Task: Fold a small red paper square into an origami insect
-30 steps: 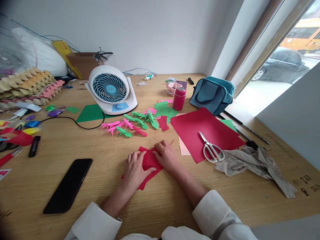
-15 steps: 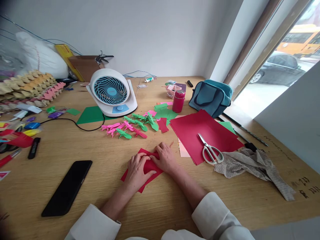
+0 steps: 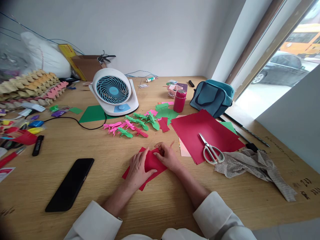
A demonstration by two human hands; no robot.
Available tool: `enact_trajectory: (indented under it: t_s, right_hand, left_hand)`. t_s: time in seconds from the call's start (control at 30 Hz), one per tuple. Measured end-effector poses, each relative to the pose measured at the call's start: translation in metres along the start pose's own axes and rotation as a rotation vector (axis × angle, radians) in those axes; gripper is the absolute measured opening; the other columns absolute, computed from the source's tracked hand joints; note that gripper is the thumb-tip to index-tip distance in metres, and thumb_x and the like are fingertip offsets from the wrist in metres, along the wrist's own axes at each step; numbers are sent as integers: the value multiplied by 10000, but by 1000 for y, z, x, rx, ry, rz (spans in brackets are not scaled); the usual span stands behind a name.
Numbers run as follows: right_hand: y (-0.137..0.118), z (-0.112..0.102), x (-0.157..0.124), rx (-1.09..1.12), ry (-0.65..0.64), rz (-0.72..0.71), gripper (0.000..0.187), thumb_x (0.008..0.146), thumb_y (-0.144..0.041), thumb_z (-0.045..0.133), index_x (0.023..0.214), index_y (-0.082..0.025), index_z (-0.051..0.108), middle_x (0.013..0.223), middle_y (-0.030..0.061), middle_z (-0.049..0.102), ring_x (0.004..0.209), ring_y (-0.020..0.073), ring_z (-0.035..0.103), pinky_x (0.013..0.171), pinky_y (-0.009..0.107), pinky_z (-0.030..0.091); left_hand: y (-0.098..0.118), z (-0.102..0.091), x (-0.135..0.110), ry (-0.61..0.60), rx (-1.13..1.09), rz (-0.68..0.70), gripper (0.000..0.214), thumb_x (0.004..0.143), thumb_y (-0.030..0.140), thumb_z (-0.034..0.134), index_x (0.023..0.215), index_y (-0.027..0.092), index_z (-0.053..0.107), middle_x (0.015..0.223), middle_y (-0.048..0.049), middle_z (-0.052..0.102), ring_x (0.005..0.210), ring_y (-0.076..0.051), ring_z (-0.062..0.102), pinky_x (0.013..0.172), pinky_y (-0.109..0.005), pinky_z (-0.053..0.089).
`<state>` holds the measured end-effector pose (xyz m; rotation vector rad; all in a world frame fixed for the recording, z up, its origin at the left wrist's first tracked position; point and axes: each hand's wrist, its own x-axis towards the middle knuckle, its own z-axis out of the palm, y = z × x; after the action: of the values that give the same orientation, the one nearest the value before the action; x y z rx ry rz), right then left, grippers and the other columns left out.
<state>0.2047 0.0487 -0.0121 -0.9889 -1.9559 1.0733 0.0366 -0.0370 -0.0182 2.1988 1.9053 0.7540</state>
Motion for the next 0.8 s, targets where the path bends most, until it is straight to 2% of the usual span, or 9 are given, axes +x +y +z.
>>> enact_trajectory:
  t_s: [0.1,0.2,0.4,0.57,0.67,0.8]
  right_hand:
    - [-1,-2,0,139,15,50,234,866,-367,612,1026,-212,539,686,-51,451,562,110,416,518,236,355]
    - [-3,-4,-1,249,72,74,296,853,-435,631,1033,-215,549,696,-41,473,600,122,451,535,239,395]
    - [-4,-8,0,417,189,161,402,807,-506,669,1078,-243,532,732,-34,479,614,127,466,535,238,410]
    - [-5,-11,-4,508,248,215,445,770,-527,698,1077,-247,538,751,-28,496,630,130,489,565,242,429]
    - [-6,-14,-13,508,281,235,421,809,-536,665,1098,-249,559,810,-4,546,698,149,535,629,263,466]
    - [-7,-18,-28,519,259,222,387,846,-529,642,1119,-259,589,865,17,587,808,178,568,720,290,490]
  left_hand:
    - [0,-2,0,44,-13,-4,884,782,372,748,1501,208,261,1295,-155,580,1182,-331,542,1021,-509,404]
    - [-2,-8,2,127,-27,-22,655,870,300,648,1444,193,352,1214,-147,624,1113,-301,581,986,-484,432]
    - [-9,-19,5,216,-174,-48,225,933,228,527,1152,206,576,1089,-87,696,1021,-237,639,923,-406,485]
    - [-7,-22,6,213,-438,-105,116,912,250,546,989,209,623,969,-44,716,916,-182,670,860,-306,518]
    - [-4,-24,5,210,-528,-165,110,895,292,572,917,200,629,909,-28,710,865,-172,665,832,-288,513]
    - [-2,-25,5,210,-619,-255,139,896,323,575,893,192,622,862,-10,689,814,-155,641,784,-265,503]
